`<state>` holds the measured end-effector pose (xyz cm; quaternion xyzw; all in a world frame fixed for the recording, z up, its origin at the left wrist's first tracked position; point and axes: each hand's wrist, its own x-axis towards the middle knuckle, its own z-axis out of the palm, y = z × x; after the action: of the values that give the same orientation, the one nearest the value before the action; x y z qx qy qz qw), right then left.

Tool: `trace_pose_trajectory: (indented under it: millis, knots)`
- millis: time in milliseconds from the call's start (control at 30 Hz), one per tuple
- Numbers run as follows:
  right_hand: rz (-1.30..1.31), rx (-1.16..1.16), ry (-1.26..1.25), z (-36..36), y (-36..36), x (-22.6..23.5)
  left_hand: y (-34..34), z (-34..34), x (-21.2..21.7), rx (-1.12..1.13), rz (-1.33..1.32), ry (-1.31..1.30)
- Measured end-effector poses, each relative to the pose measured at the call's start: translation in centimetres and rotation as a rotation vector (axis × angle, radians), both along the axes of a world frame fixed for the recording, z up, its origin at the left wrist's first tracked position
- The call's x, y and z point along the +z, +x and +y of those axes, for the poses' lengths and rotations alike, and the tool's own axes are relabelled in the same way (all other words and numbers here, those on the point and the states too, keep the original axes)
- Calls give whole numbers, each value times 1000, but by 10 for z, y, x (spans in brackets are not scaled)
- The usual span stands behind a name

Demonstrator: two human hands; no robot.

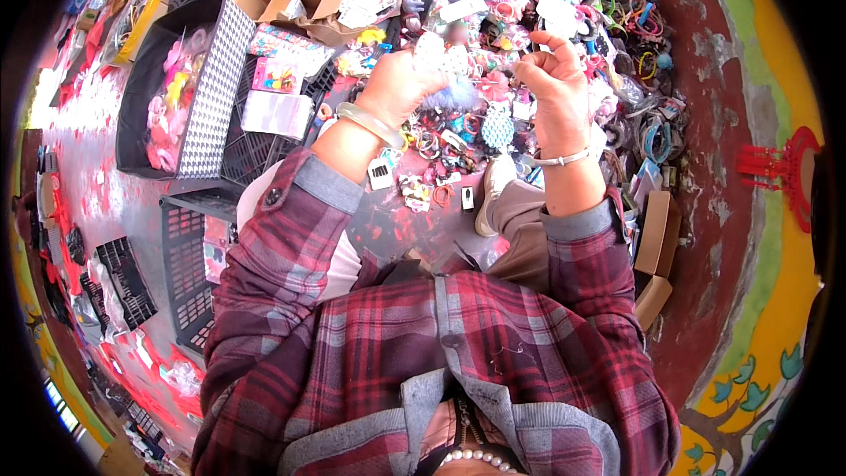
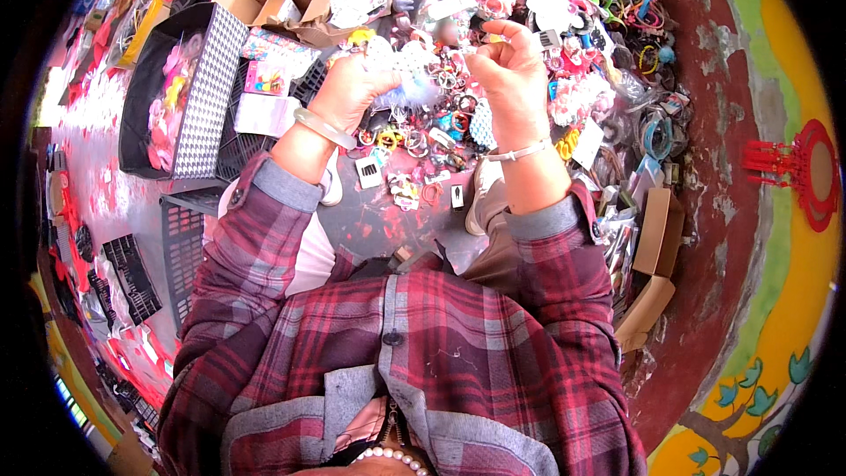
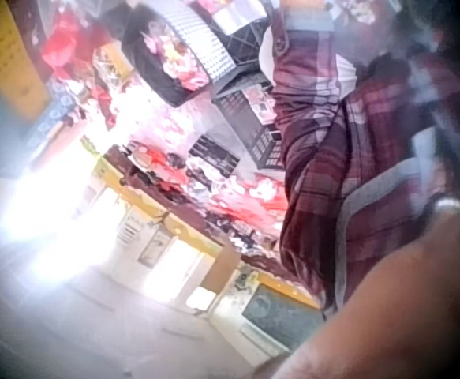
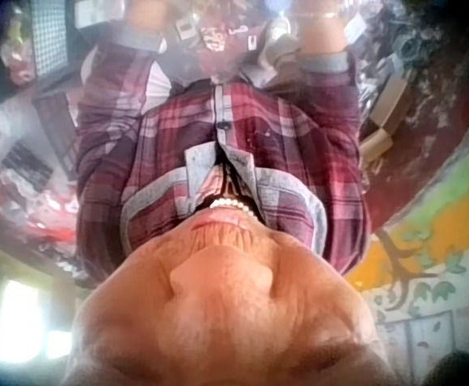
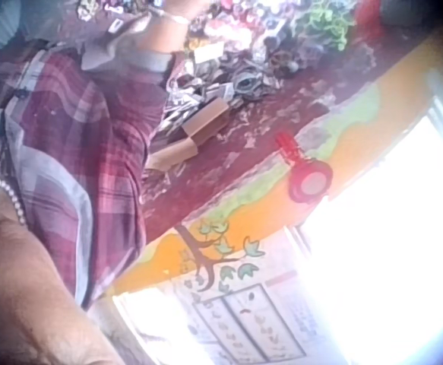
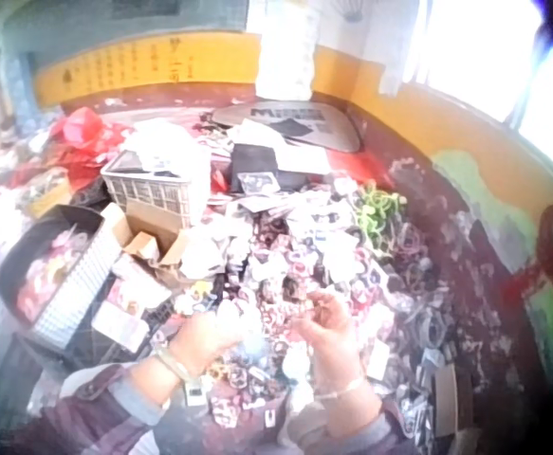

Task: The person sits on the floor and sorts through a large pile of hair accessories. They pick up various items, including hair clips and scrunchies, examine them, and place them into small plastic bags.

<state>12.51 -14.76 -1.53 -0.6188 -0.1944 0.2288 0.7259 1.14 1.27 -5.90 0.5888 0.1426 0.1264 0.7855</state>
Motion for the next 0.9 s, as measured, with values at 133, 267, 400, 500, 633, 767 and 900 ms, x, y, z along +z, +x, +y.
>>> trace_pose_trajectory:
  millis: [133, 267, 400, 500, 633, 767, 900]
  knots:
    - [123, 104, 61, 4, -8, -1, 3, -1, -4, -13, 8, 134]
    - [72, 122, 11, 15, -27, -1, 3, -3, -12, -56, 3, 317]
    - [116, 248, -160, 9, -17, -4, -1, -8, 3, -119, -58, 251]
    - [143, 136, -164, 9, -25, -8, -3, -12, 11, -149, -77, 166]
    - [200, 44, -31, 10, -16, -10, -2, 12, 6, 74, -132, 626]
    - [287, -17, 52, -2, -5, -8, -49, 93, 51, 248, 34, 681]
    - [330, 19, 118, -8, -23, 1, -123, 151, 37, 504, 111, 379]
